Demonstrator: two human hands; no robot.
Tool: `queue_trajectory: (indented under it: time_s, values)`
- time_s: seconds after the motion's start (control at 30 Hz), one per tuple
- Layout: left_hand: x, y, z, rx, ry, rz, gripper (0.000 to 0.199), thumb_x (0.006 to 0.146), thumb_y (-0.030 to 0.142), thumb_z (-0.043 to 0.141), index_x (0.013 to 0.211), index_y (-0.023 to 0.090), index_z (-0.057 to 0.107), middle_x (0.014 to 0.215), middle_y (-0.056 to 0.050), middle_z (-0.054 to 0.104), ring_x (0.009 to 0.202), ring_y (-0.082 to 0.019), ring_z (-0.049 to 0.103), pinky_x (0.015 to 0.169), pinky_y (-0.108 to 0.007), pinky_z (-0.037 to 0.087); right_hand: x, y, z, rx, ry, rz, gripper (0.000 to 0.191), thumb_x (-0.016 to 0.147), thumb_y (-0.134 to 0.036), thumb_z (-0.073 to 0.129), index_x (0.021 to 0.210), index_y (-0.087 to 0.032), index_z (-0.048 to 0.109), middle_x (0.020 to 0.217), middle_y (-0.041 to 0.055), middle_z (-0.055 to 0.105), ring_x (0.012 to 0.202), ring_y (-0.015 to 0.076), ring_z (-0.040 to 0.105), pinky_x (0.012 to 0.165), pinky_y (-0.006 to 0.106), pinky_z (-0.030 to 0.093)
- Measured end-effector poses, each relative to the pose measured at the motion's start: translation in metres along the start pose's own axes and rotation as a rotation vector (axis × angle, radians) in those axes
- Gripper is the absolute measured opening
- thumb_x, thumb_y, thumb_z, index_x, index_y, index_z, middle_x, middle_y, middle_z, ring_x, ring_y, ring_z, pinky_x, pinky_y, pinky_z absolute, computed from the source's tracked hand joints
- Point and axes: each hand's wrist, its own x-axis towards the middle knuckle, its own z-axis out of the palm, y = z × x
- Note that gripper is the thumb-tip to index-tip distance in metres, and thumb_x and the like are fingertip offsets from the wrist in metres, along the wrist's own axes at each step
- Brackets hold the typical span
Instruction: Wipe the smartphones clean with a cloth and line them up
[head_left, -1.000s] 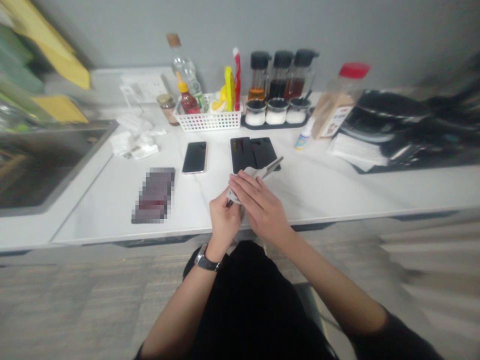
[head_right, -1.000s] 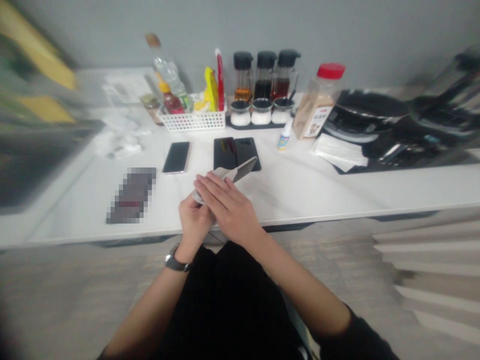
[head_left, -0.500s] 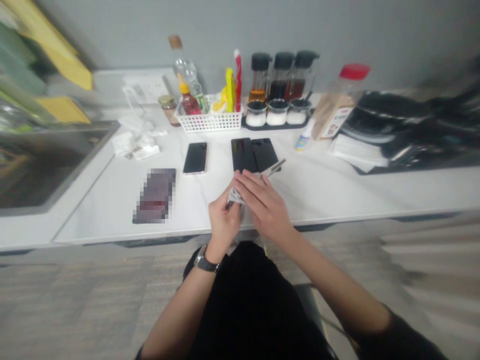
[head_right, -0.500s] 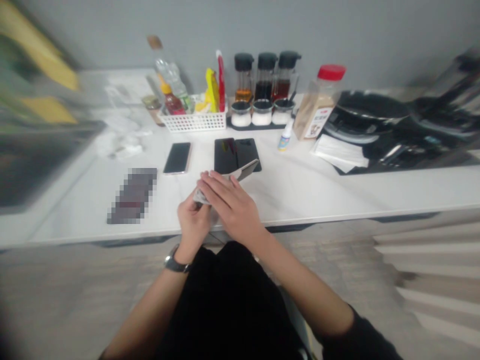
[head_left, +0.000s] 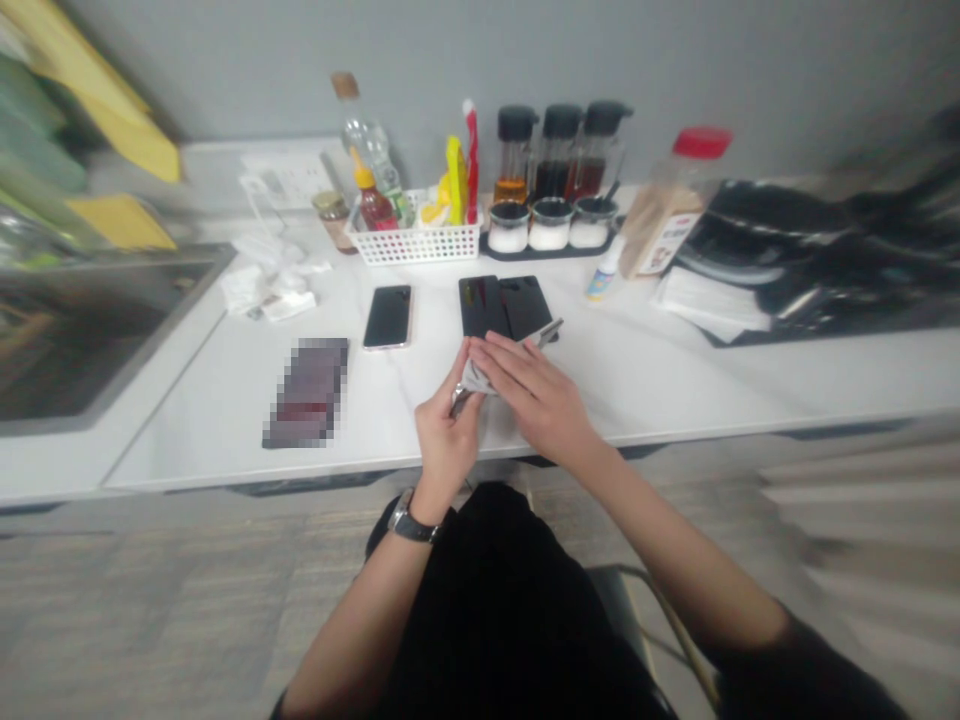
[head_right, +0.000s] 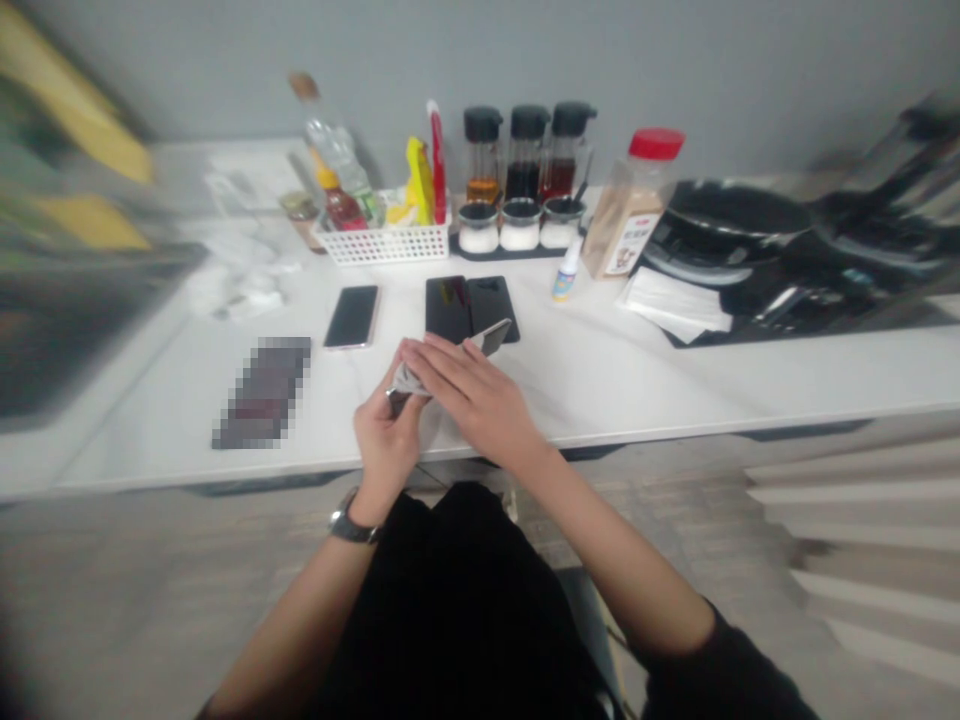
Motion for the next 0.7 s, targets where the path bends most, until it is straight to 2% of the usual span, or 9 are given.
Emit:
queue_trajectory:
  time_s: [0.1,0.17,0.23,0.3,0.37,0.43,0.53,0.57,0.7]
  values:
    - [0.0,0.006,0.0,-0.008,-0.02,-0.019,0.056,0.099,0.033,0.074,0.153,0.023,0.064,0.123,-0.004,0.084,0.107,-0.019,0.081,0.102,-0.03,0.063,-0.008,0.035,-0.006,-0.034,0.097,0.136,0.065,0.11,-0.007,0.035,0.17,-0.031,0.035,0.161,0.0073,0.061,0.158,0.0216,0.048,0.134,0.055,0.039]
    - [0.0,0.008,0.001,-0.006,-0.029,-0.021,0.056,0.1,0.035,0.073,0.153,0.023,0.063,0.122,-0.004,0.084,0.103,-0.019,0.081,0.099,-0.03,0.065,-0.012,0.047,-0.007,-0.048,0.132,0.226,0.064,0.109,-0.007,0.034,0.168,-0.032,0.04,0.16,0.0074,0.062,0.158,0.0245,0.049,0.133,0.061,0.037]
    - [0.0,0.007,0.001,-0.008,-0.035,-0.021,0.056,0.099,0.034,0.074,0.154,0.024,0.063,0.122,-0.004,0.084,0.102,-0.019,0.081,0.098,-0.03,0.065,-0.01,0.035,-0.004,-0.041,0.13,0.228,0.066,0.109,-0.007,0.034,0.169,-0.034,0.038,0.159,0.0059,0.063,0.16,0.0261,0.047,0.134,0.066,0.033]
    - [0.0,0.003,0.001,-0.003,-0.034,-0.006,0.055,0.1,0.03,0.072,0.154,0.025,0.063,0.128,-0.004,0.082,0.109,-0.02,0.08,0.103,-0.032,0.064,-0.003,0.007,0.002,-0.019,0.109,0.158,0.068,0.109,-0.007,0.036,0.171,-0.035,0.033,0.158,0.0052,0.064,0.161,0.0264,0.045,0.135,0.066,0.03]
    - [-0.001,0.0,0.001,0.024,-0.021,0.024,0.053,0.102,0.024,0.067,0.155,0.026,0.063,0.139,-0.006,0.077,0.125,-0.022,0.075,0.112,-0.035,0.06,0.005,-0.02,0.006,0.015,0.041,0.11,0.068,0.109,-0.009,0.039,0.173,-0.03,0.03,0.162,0.0086,0.06,0.16,0.0267,0.046,0.135,0.062,0.034]
    - [-0.002,-0.002,-0.001,0.045,0.012,0.052,0.052,0.102,0.022,0.065,0.154,0.026,0.064,0.143,-0.007,0.075,0.131,-0.023,0.072,0.116,-0.036,0.057,0.009,-0.028,0.006,0.037,-0.023,0.062,0.068,0.109,-0.01,0.04,0.173,-0.031,0.028,0.166,0.0077,0.056,0.16,0.0248,0.047,0.135,0.056,0.038]
    - [-0.004,0.001,-0.001,0.021,0.036,0.025,0.057,0.1,0.029,0.072,0.156,0.026,0.061,0.126,-0.004,0.083,0.109,-0.021,0.08,0.106,-0.035,0.063,0.004,0.001,-0.003,0.015,-0.018,0.017,0.07,0.11,-0.009,0.041,0.173,-0.037,0.027,0.162,0.0036,0.061,0.156,0.0224,0.051,0.134,0.054,0.039]
    - [-0.005,0.003,-0.001,0.009,0.026,0.008,0.058,0.099,0.031,0.073,0.156,0.026,0.061,0.121,-0.003,0.084,0.103,-0.02,0.081,0.103,-0.034,0.064,0.001,0.015,-0.007,-0.013,0.02,0.065,0.069,0.109,-0.008,0.039,0.172,-0.036,0.031,0.16,0.0046,0.063,0.155,0.0232,0.052,0.134,0.056,0.04]
    - [-0.003,0.006,0.001,-0.018,-0.02,-0.022,0.052,0.1,0.036,0.073,0.151,0.026,0.066,0.123,-0.003,0.084,0.104,-0.02,0.081,0.099,-0.03,0.065,-0.006,0.048,-0.021,-0.067,0.014,0.176,0.055,0.111,-0.014,0.039,0.162,-0.029,0.05,0.146,0.0103,0.07,0.144,0.0266,0.061,0.13,0.062,0.039]
